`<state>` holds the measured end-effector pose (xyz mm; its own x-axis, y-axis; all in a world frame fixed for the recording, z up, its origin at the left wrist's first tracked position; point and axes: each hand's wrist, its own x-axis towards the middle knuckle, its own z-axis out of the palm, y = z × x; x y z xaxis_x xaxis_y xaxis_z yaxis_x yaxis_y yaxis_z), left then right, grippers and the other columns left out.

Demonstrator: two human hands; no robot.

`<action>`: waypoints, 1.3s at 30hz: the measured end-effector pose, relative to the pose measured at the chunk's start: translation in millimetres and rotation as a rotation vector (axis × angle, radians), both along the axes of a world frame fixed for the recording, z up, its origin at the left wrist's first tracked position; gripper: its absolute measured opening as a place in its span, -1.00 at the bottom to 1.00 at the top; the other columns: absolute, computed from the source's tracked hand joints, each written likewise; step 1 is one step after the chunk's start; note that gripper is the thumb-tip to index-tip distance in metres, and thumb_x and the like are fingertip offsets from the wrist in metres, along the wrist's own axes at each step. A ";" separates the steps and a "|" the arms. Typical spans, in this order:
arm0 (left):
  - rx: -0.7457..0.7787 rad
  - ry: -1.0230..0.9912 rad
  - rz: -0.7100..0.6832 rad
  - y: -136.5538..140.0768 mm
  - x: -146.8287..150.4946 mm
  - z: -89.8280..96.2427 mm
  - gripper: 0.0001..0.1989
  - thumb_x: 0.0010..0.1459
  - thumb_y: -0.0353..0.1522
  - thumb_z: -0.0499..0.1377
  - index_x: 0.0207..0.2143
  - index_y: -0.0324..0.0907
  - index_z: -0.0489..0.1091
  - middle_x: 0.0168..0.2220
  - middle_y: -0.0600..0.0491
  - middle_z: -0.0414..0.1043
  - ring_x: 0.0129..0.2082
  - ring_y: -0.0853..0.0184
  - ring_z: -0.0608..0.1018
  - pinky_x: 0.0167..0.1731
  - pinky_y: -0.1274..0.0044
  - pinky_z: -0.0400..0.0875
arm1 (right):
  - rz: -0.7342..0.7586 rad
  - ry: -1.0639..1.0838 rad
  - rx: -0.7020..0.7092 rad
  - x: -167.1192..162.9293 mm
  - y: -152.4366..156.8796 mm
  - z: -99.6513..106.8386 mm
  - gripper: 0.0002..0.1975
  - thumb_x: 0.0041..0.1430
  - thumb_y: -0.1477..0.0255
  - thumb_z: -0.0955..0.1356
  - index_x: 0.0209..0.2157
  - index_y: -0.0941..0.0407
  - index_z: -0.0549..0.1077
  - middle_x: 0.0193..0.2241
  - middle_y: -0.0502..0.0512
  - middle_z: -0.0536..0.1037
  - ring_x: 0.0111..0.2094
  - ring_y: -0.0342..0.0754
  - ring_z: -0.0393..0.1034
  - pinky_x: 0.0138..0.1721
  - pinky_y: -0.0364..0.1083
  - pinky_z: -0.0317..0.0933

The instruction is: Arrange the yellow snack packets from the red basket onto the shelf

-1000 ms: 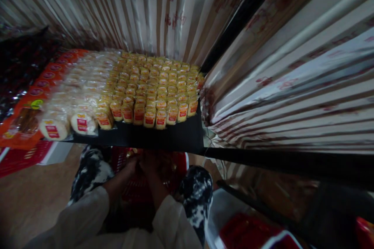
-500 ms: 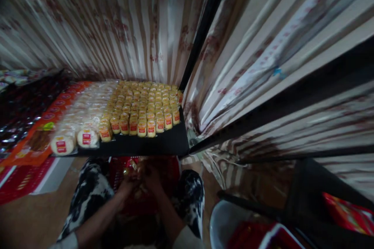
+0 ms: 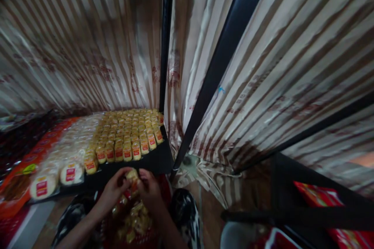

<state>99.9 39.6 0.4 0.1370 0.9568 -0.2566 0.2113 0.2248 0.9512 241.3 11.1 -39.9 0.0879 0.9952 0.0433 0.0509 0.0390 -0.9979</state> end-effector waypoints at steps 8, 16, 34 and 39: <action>0.244 0.096 -0.009 59.5 22.8 30.7 -0.54 -0.09 -0.15 0.15 -0.14 -0.21 0.34 -0.56 0.18 0.28 -0.53 0.40 0.37 -0.46 0.56 0.29 | -0.448 -0.529 0.200 37.4 91.7 11.4 -0.50 0.23 0.28 0.15 0.15 0.19 0.22 0.17 0.26 0.23 0.21 0.05 0.07 0.18 0.11 0.03; 0.429 0.245 -0.036 131.3 63.0 56.9 -0.63 0.01 -0.34 0.10 -0.08 -0.18 0.30 -0.36 0.07 0.43 -0.42 0.38 0.46 -0.33 0.52 0.36 | -0.417 -0.702 0.212 46.2 141.8 -12.6 -0.43 0.22 0.34 0.15 0.23 0.24 0.06 0.21 0.27 0.18 0.23 0.06 0.02 0.17 0.10 0.04; 0.649 0.819 -0.159 237.3 156.0 31.0 -0.66 0.11 -0.39 0.08 -0.03 -0.20 0.33 -0.13 -0.09 0.47 -0.11 0.23 0.47 -0.11 0.43 0.33 | -0.428 -0.657 0.206 49.4 140.0 -15.2 -0.49 0.26 0.32 0.14 0.21 0.18 0.13 0.18 0.21 0.25 0.20 0.01 0.11 0.14 0.06 0.10; 0.761 0.993 -0.256 240.2 156.7 27.9 -0.75 0.09 -0.34 0.12 -0.17 -0.23 0.41 -0.15 -0.10 0.46 -0.03 0.16 0.40 0.00 0.37 0.26 | -0.432 -0.665 0.195 49.7 141.4 -16.7 -0.49 0.25 0.31 0.16 0.19 0.20 0.16 0.15 0.23 0.28 0.17 0.04 0.15 0.12 0.09 0.13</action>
<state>256.7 279.8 28.4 0.4034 0.8818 0.2443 0.8589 -0.4570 0.2311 291.1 152.5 -56.5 0.3568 0.8487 0.3905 0.6803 0.0504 -0.7312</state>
